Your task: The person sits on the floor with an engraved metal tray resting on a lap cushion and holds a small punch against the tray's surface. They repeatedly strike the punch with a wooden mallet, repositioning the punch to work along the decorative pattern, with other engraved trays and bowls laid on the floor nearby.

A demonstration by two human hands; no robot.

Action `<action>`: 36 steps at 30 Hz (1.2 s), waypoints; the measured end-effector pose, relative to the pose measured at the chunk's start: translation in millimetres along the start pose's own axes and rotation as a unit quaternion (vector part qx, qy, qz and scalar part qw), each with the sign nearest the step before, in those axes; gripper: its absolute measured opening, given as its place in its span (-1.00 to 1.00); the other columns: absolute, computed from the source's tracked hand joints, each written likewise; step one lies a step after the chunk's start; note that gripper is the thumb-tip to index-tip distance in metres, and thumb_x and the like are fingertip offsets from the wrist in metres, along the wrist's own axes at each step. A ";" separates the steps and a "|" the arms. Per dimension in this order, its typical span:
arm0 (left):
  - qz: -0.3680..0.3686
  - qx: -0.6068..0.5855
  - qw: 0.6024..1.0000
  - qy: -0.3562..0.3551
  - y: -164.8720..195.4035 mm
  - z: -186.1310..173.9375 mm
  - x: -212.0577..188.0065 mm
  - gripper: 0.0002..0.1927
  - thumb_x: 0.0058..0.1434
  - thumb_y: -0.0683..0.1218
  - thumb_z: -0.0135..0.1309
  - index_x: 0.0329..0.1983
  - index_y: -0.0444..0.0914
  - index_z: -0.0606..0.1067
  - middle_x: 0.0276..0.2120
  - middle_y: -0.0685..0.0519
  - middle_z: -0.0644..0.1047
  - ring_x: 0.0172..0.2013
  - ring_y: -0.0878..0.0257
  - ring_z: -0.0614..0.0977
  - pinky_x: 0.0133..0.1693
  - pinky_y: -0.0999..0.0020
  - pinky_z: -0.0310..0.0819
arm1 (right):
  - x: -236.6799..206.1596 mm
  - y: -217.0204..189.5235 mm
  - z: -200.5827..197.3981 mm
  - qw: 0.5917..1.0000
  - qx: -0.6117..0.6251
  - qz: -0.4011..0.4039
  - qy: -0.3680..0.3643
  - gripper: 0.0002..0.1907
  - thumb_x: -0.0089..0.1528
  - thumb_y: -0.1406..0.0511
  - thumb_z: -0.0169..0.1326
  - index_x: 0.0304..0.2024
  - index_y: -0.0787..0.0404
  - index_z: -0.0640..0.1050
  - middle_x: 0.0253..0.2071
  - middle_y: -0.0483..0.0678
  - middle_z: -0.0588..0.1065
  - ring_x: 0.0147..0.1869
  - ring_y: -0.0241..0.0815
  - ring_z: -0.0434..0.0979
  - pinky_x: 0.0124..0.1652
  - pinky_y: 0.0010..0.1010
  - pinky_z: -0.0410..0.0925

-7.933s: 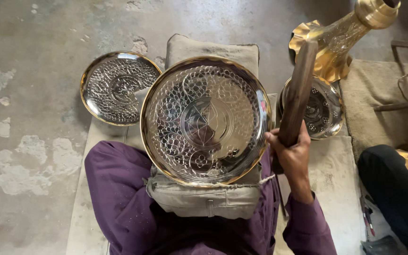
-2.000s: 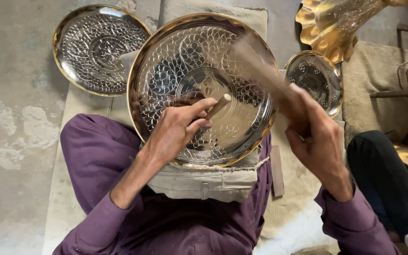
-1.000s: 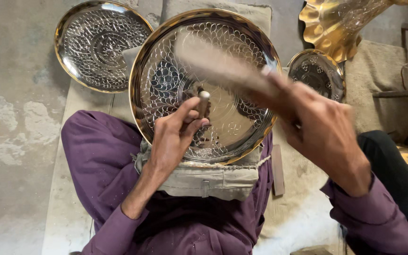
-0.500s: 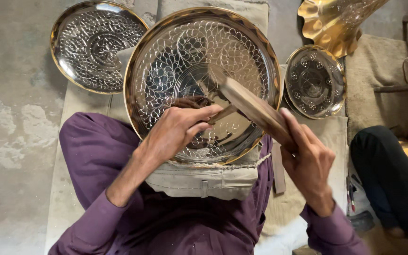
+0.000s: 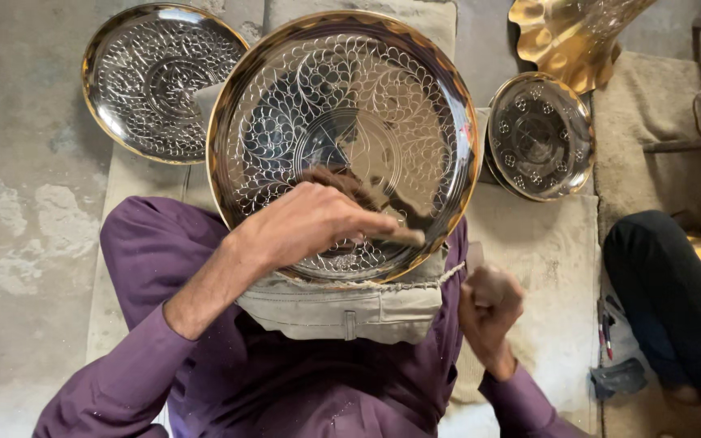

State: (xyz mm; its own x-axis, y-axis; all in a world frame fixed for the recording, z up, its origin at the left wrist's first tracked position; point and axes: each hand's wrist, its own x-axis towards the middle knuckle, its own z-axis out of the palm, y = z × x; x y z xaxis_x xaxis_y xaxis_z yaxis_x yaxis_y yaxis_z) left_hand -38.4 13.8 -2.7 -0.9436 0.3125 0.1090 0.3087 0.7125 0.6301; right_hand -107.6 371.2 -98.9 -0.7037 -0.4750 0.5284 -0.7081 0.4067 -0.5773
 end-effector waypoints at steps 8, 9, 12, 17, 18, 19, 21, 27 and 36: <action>-0.059 -0.112 0.983 0.130 3.3 -10.6 -11.1 -0.55 0.30 -0.17 0.07 0.27 -0.10 0.45 -0.19 -0.01 0.67 -0.31 0.26 0.73 -0.29 0.34 0.72 | 26.1 -9.4 -14.2 0.969 -0.065 0.213 -0.105 -0.53 0.19 0.49 0.13 0.16 0.26 0.41 -0.45 0.01 0.51 -0.57 -0.12 0.53 -0.55 -0.35 0.44; -0.072 -0.134 0.978 0.143 2.0 -11.4 -13.0 -0.53 0.26 -0.13 0.12 0.26 -0.12 0.45 -0.20 0.00 0.68 -0.32 0.25 0.74 -0.28 0.29 0.70 | 31.4 -12.7 -17.5 0.975 -0.063 0.183 -0.111 -0.47 0.18 0.49 0.14 0.21 0.27 0.37 -0.39 0.01 0.52 -0.50 -0.13 0.56 -0.49 -0.36 0.47; -0.076 -0.158 0.974 0.142 -4.4 -11.0 -12.5 -0.49 0.18 -0.08 0.17 0.24 -0.11 0.47 -0.20 0.03 0.70 -0.32 0.23 0.75 -0.25 0.23 0.68 | 47.9 -22.4 -30.2 0.988 -0.063 0.086 -0.113 -0.29 0.16 0.46 0.18 0.34 0.31 0.24 -0.19 0.11 0.51 -0.25 -0.03 0.60 -0.36 -0.36 0.53; -0.015 -0.122 0.986 0.115 -12.9 -5.8 -8.3 -0.47 0.19 -0.07 0.15 0.27 -0.11 0.47 -0.16 0.04 0.70 -0.29 0.22 0.75 -0.14 0.23 0.68 | 59.7 -28.9 -31.4 0.990 -0.083 0.037 -0.105 -0.26 0.24 0.42 0.21 0.42 0.28 0.20 -0.17 0.08 0.58 -0.17 -0.06 0.68 -0.21 -0.31 0.54; -0.010 -0.107 0.987 0.118 -14.2 -5.9 -7.8 -0.46 0.18 -0.07 0.16 0.27 -0.12 0.48 -0.17 0.02 0.70 -0.29 0.19 0.74 -0.14 0.21 0.67 | 60.8 -28.0 -29.6 0.988 -0.080 0.056 -0.116 -0.25 0.22 0.43 0.21 0.42 0.27 0.22 -0.18 0.09 0.59 -0.17 -0.05 0.69 -0.19 -0.29 0.55; -0.005 -0.092 0.988 0.121 -14.9 -5.7 -7.1 -0.46 0.18 -0.07 0.17 0.27 -0.13 0.48 -0.18 0.00 0.69 -0.29 0.17 0.73 -0.13 0.18 0.66 | 61.9 -26.5 -28.1 0.986 -0.078 0.074 -0.126 -0.25 0.20 0.43 0.21 0.41 0.26 0.24 -0.19 0.09 0.61 -0.16 -0.04 0.70 -0.17 -0.28 0.56; -0.013 -0.107 0.987 0.117 -14.7 -5.0 -5.6 -0.45 0.17 -0.07 0.17 0.27 -0.12 0.47 -0.17 0.02 0.70 -0.29 0.19 0.74 -0.13 0.19 0.66 | 64.2 -23.5 -25.9 0.985 -0.075 0.079 -0.131 -0.24 0.19 0.43 0.21 0.41 0.25 0.25 -0.17 0.11 0.61 -0.15 -0.03 0.71 -0.16 -0.27 0.58; -0.033 -0.100 0.988 0.110 -12.5 -4.8 -5.8 -0.44 0.15 -0.09 0.19 0.27 -0.09 0.47 -0.20 0.01 0.69 -0.29 0.17 0.73 -0.18 0.19 0.67 | 73.2 -32.2 -27.6 0.992 -0.029 0.051 -0.113 -0.20 0.17 0.48 0.19 0.44 0.20 0.22 -0.09 0.14 0.59 -0.10 -0.03 0.70 -0.11 -0.22 0.59; -0.041 -0.086 0.989 0.116 -6.4 -8.9 -5.3 -0.46 0.16 -0.13 0.21 0.25 -0.11 0.47 -0.28 -0.03 0.68 -0.35 0.10 0.72 -0.24 0.13 0.61 | 91.4 -53.7 -19.0 0.986 -0.052 0.006 -0.155 -0.11 0.06 0.54 0.15 0.45 0.11 0.26 0.09 0.24 0.56 0.01 0.05 0.67 -0.10 -0.20 0.55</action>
State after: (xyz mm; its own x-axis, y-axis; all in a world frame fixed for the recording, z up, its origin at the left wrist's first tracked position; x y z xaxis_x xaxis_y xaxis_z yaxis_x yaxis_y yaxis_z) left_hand -36.4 2.0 -0.5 -0.9726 0.0924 0.2135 0.2250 0.6063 0.7628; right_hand -135.0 320.8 -7.8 -0.6720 -0.6788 0.2962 -0.7130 0.4849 -0.5065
